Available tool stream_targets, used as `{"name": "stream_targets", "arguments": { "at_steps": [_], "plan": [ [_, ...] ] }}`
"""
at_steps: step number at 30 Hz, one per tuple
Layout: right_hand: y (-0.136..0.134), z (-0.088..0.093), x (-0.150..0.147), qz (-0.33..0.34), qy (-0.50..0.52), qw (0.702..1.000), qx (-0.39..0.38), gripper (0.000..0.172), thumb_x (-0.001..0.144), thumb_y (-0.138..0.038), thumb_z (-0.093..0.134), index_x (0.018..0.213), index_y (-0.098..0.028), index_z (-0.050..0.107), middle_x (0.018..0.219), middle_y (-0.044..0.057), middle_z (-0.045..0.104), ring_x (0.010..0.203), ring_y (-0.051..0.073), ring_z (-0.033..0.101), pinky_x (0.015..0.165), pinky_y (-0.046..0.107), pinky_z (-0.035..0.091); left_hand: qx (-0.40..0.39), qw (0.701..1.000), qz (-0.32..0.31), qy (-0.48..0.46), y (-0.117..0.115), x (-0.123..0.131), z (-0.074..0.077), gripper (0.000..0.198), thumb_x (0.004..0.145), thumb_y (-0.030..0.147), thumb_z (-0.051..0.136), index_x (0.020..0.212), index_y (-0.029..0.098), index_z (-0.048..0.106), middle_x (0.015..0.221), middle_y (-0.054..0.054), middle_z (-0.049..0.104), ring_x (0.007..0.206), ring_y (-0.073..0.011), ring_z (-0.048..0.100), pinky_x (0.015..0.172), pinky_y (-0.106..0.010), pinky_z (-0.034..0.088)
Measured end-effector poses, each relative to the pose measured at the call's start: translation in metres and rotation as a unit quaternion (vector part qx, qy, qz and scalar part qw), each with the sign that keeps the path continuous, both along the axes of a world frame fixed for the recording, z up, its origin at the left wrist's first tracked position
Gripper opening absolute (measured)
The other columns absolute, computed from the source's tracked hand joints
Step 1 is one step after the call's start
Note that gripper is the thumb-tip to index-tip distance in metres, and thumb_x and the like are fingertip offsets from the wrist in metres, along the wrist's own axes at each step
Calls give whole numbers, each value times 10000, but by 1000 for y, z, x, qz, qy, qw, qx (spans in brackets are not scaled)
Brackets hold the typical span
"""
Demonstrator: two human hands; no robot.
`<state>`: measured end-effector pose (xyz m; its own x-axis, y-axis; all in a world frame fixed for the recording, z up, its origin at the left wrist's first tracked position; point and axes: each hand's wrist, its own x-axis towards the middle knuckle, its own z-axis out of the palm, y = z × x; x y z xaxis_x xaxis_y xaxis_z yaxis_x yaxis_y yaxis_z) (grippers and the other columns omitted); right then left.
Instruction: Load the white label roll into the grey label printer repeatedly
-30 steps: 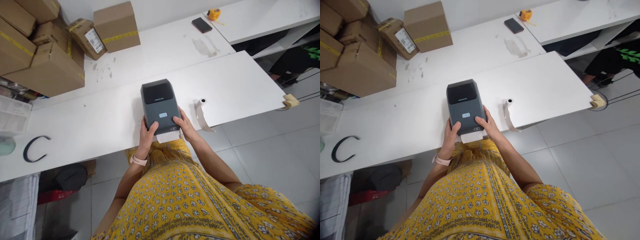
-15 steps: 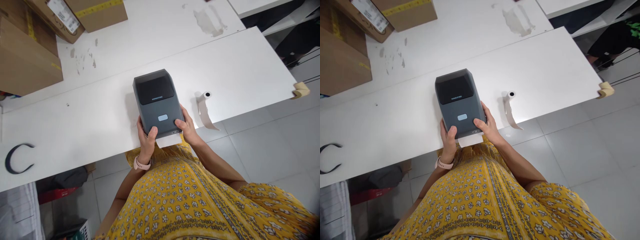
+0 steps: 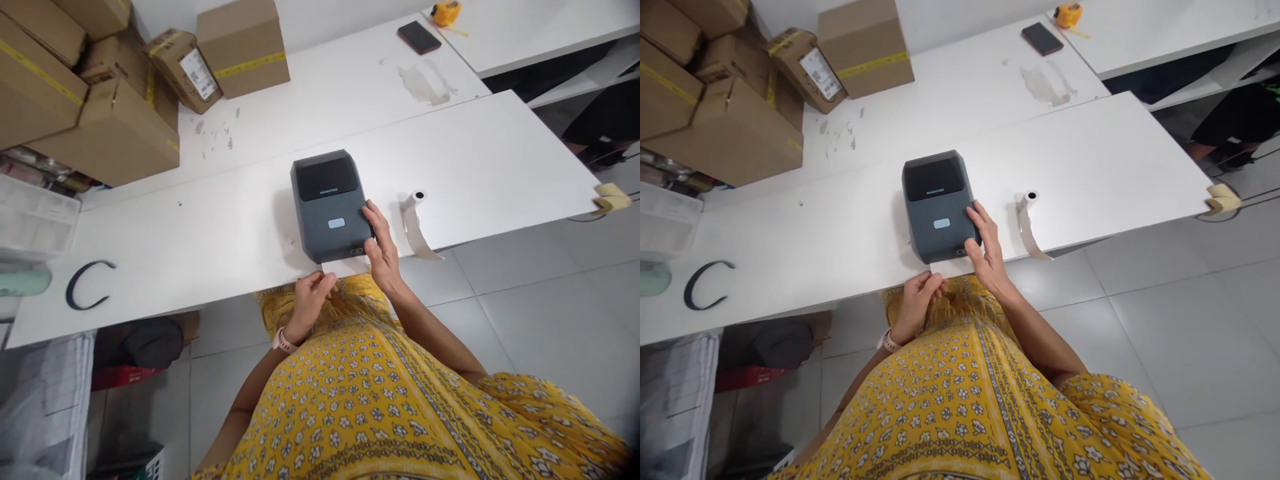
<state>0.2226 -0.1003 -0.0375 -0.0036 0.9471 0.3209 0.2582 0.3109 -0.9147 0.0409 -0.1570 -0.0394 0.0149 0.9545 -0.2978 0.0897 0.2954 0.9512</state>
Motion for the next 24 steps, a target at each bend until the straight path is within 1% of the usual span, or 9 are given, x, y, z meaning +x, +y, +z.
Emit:
{"name": "stream_targets", "arguments": {
  "at_steps": [1, 4, 8, 12, 16, 19, 21, 22, 24],
  "plan": [
    [0, 0, 1, -6, -9, 1000, 0, 549, 997, -630, 419, 1520, -463, 424, 1683, -65, 332, 1579, 278, 271, 1308, 577, 230, -15, 1000, -5, -24, 2, 5, -1, 454, 856, 598, 658, 686, 178, 684, 639, -14, 650, 553, -111, 522, 558, -254, 420],
    [1, 0, 3, -11, -25, 1000, -5, 562, 975, -608, 503, 1512, -456, 442, 1673, -44, 354, 1567, 289, 294, 1301, 581, 239, -36, 996, 34, -76, 11, 17, 0, 486, 814, 624, 689, 645, 169, 660, 602, -21, 654, 492, -90, 490, 494, -238, 356],
    [2, 4, 1, -14, -24, 1000, 7, 547, 976, -560, 536, 1504, -450, 440, 1655, -18, 380, 1545, 281, 333, 1270, 580, 299, -39, 991, 53, -120, 16, 23, 3, 493, 780, 613, 723, 593, 169, 618, 557, -17, 647, 443, -73, 467, 461, -223, 333],
    [7, 12, -3, -21, -110, 991, 76, 348, 1000, -495, 502, 1323, -433, 614, 1656, -67, 372, 1565, 309, 273, 1272, 624, 234, -23, 992, 42, -114, 13, 20, -2, 482, 814, 602, 703, 615, 168, 637, 562, -10, 643, 458, -79, 493, 473, -220, 357],
    [14, 17, -7, -27, -192, 978, 81, 308, 970, -545, 535, 1219, -440, 682, 1658, -120, 367, 1573, 361, 232, 1265, 674, 150, -3, 997, 24, -69, 7, 9, -8, 470, 872, 589, 647, 652, 174, 665, 616, -21, 667, 524, -110, 552, 533, -245, 426],
    [15, 20, -10, -47, -212, 973, 81, 290, 951, -564, 568, 1193, -465, 693, 1624, -126, 433, 1565, 371, 256, 1274, 682, 59, 63, 994, 90, -10, 4, -3, -7, 458, 937, 538, 566, 649, 194, 661, 604, -5, 623, 556, -129, 550, 564, -265, 443],
    [15, 23, -12, -49, -222, 971, 75, 269, 936, -565, 601, 1168, -472, 700, 1586, -118, 493, 1562, 368, 271, 1279, 671, -1, 139, 976, 159, 48, 6, -10, -3, 419, 969, 494, 522, 700, 211, 675, 662, -6, 630, 629, -151, 580, 623, -285, 477],
    [16, 24, -13, -47, -226, 970, 72, 257, 930, -565, 614, 1151, -470, 705, 1566, -113, 521, 1560, 364, 279, 1281, 664, -26, 181, 962, 187, 78, 9, -12, -1, 386, 980, 476, 509, 758, 219, 692, 737, -17, 659, 710, -168, 617, 688, -302, 506],
    [17, 27, -14, -43, -227, 971, 68, 239, 921, -569, 630, 1112, -455, 717, 1535, -108, 557, 1562, 356, 279, 1282, 657, -66, 264, 933, 212, 119, 18, -13, 4, 307, 995, 450, 504, 939, 235, 716, 999, -52, 712, 984, -211, 665, 896, -362, 533]
  ]
}}
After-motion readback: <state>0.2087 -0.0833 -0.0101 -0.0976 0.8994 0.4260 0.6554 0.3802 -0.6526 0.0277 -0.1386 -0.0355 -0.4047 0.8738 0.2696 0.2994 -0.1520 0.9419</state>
